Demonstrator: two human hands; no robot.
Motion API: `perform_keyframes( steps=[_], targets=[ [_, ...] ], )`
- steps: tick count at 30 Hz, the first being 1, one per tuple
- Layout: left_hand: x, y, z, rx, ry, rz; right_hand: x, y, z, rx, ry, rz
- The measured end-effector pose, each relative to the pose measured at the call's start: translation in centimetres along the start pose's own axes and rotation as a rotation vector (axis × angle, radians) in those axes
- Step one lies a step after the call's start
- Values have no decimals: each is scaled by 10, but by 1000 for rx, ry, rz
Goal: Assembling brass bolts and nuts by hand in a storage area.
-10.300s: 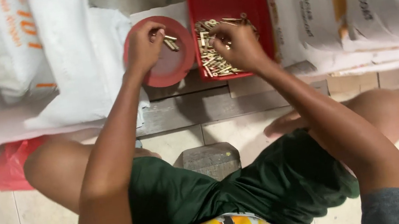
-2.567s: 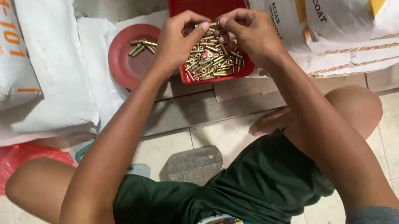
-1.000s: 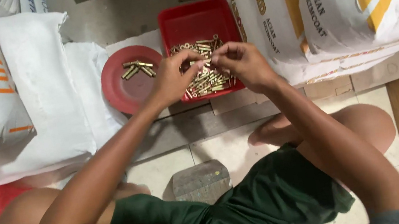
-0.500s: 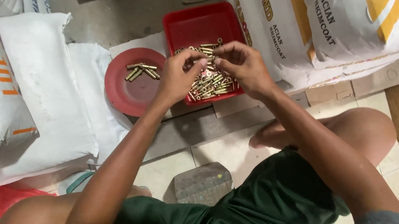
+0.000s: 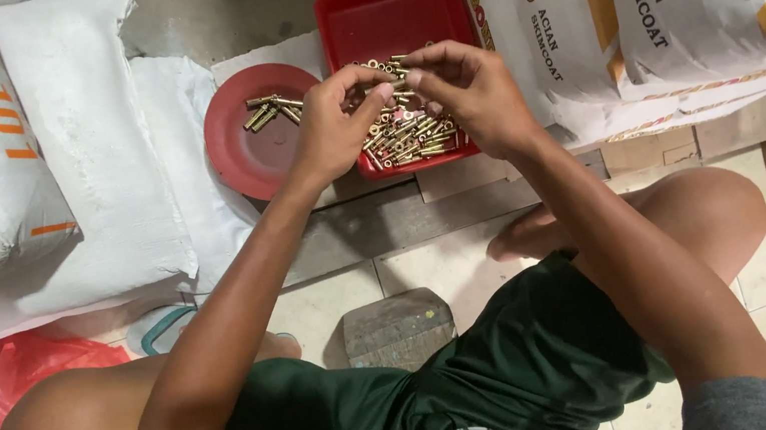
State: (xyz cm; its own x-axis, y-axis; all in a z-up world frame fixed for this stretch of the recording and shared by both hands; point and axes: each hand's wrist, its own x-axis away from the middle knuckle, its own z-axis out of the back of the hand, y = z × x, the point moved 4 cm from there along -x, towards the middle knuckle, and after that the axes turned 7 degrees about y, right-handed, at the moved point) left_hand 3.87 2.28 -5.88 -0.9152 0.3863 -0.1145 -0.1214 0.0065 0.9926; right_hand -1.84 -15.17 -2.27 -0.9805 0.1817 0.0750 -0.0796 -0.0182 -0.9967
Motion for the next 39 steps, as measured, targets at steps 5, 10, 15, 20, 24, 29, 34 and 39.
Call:
perform_keyframes(
  steps=[5,10,15,20,24,29,34,39],
  targets=[
    [0,3,0,-10,-17,-11,-10,20,5,12,14,-31],
    [0,6,-1,-120,-14,-33,-4,-3,5,25,-95,-12],
    [-1,3,-2,-42,-13,-22,-6,-1,7,73,-32,-17],
    [0,9,0,-86,0,-21,-5,-2,5,151,-56,-74],
    [2,18,-1,-146,-50,60,-5,-8,3,115,-95,11],
    [1,16,-1,-139,-13,-45,-3,-10,-2,116,-124,51],
    [2,24,-1,-198,-9,-134,-4,0,-2,61,-89,-142],
    [0,13,0,-193,50,-159,-3,-8,-2,32,-131,-29]
  ],
)
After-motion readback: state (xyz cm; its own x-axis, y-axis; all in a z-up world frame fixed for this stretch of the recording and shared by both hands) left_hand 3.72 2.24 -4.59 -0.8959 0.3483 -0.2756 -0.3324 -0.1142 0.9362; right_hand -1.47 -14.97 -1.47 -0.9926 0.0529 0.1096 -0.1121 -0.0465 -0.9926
